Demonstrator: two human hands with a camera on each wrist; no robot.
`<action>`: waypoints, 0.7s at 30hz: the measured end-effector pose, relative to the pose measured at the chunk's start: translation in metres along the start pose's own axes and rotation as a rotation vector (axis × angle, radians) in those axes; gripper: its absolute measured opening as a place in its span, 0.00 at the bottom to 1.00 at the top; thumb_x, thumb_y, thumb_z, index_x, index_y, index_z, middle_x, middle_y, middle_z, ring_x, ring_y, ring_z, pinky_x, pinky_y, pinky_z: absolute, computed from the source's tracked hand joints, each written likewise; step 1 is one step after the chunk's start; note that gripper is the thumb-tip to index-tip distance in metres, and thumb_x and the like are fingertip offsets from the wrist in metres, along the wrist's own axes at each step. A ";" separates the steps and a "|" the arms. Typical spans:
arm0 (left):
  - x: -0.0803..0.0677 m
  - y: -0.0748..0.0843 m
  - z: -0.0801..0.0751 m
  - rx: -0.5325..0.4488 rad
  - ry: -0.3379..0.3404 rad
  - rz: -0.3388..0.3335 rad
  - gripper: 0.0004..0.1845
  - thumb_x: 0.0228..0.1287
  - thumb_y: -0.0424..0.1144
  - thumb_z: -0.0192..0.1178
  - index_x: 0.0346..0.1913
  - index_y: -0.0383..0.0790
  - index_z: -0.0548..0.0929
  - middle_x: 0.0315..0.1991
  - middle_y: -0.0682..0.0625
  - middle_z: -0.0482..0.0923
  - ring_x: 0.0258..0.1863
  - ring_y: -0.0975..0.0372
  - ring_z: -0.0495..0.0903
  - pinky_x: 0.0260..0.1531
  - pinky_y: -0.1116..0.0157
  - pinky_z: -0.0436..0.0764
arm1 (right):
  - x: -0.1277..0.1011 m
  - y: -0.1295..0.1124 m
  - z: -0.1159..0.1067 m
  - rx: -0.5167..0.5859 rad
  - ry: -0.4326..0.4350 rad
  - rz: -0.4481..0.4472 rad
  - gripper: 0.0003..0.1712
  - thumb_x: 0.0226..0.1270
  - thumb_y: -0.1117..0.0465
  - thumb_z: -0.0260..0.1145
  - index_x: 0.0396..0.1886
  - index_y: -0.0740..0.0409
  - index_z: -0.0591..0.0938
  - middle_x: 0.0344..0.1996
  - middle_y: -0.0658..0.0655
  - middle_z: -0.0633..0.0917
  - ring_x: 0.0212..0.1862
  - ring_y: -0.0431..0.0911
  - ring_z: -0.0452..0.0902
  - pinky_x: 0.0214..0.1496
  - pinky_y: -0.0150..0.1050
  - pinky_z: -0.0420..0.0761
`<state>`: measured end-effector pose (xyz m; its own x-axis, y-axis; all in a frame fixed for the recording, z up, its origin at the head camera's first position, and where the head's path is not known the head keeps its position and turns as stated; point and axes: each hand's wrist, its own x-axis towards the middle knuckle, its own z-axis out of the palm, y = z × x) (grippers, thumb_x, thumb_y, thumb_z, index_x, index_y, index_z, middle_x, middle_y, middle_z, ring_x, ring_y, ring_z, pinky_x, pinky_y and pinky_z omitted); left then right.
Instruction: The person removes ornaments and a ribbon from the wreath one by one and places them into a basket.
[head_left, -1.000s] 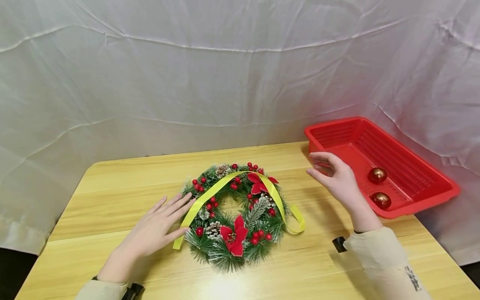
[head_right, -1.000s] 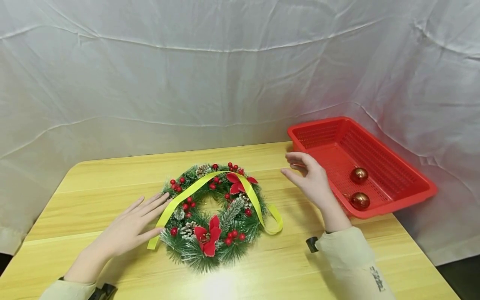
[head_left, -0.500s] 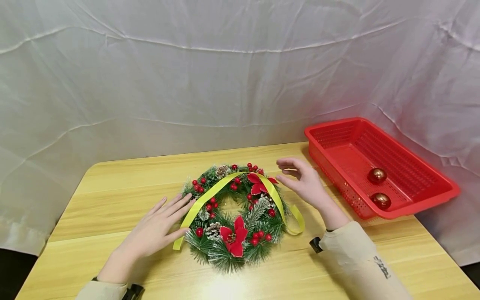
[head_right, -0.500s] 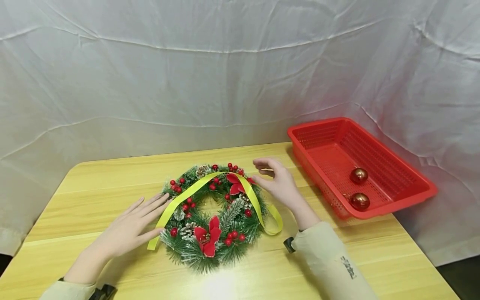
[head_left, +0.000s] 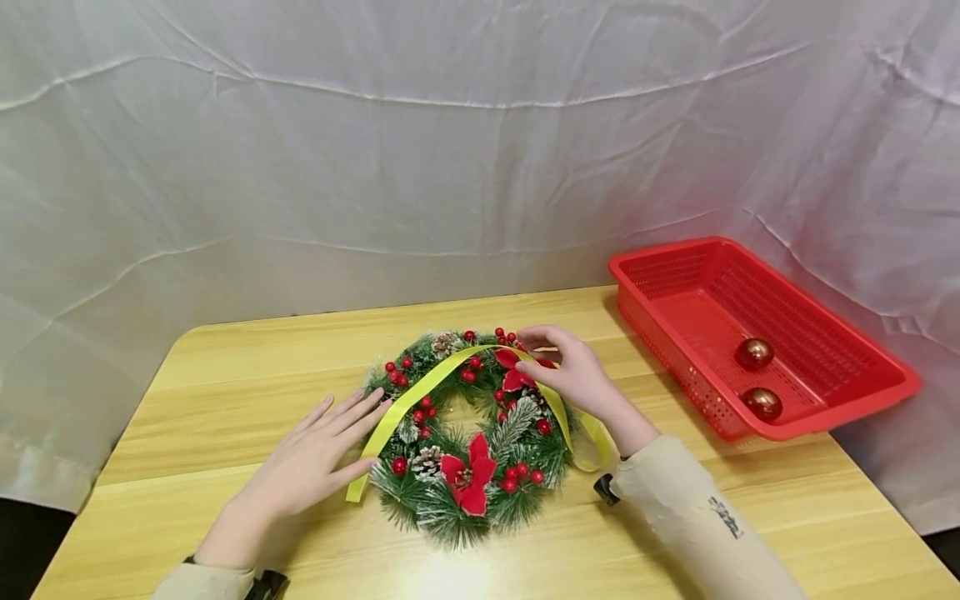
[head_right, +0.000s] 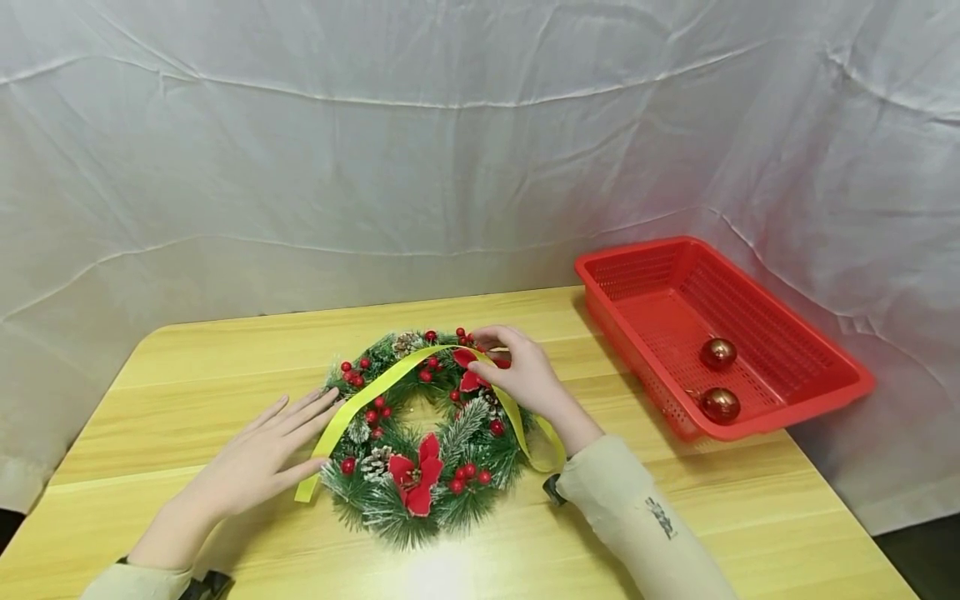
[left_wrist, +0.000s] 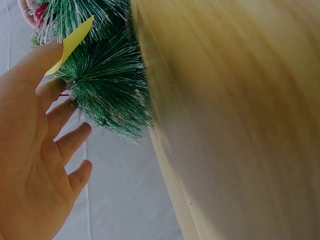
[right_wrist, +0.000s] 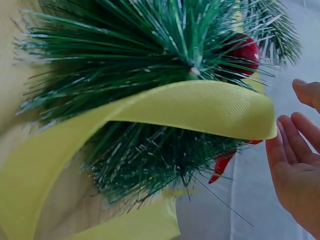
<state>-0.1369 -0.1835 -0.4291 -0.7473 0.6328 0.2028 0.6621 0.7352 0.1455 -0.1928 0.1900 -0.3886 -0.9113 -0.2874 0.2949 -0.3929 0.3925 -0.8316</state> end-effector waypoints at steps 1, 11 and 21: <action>0.000 0.000 0.000 -0.001 -0.004 -0.004 0.37 0.69 0.61 0.49 0.75 0.52 0.54 0.75 0.54 0.50 0.72 0.52 0.53 0.72 0.58 0.36 | 0.000 -0.001 0.000 -0.011 -0.002 0.007 0.25 0.60 0.69 0.69 0.57 0.69 0.75 0.53 0.68 0.78 0.54 0.58 0.75 0.57 0.48 0.77; -0.001 0.000 0.000 -0.005 -0.001 -0.009 0.37 0.69 0.61 0.49 0.76 0.53 0.53 0.75 0.54 0.50 0.72 0.53 0.53 0.71 0.58 0.35 | 0.003 0.004 0.004 -0.072 -0.007 0.054 0.24 0.60 0.66 0.70 0.56 0.67 0.77 0.50 0.62 0.81 0.53 0.54 0.77 0.55 0.45 0.79; -0.001 0.000 0.000 -0.006 -0.014 -0.015 0.37 0.69 0.62 0.48 0.76 0.53 0.53 0.75 0.55 0.49 0.72 0.54 0.52 0.72 0.57 0.36 | 0.007 0.009 0.009 -0.134 -0.009 0.049 0.19 0.60 0.67 0.69 0.52 0.64 0.81 0.48 0.58 0.83 0.49 0.51 0.79 0.50 0.44 0.81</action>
<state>-0.1362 -0.1836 -0.4296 -0.7577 0.6252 0.1871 0.6512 0.7432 0.1538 -0.2014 0.1841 -0.3985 -0.9289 -0.2726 0.2508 -0.3615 0.5196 -0.7742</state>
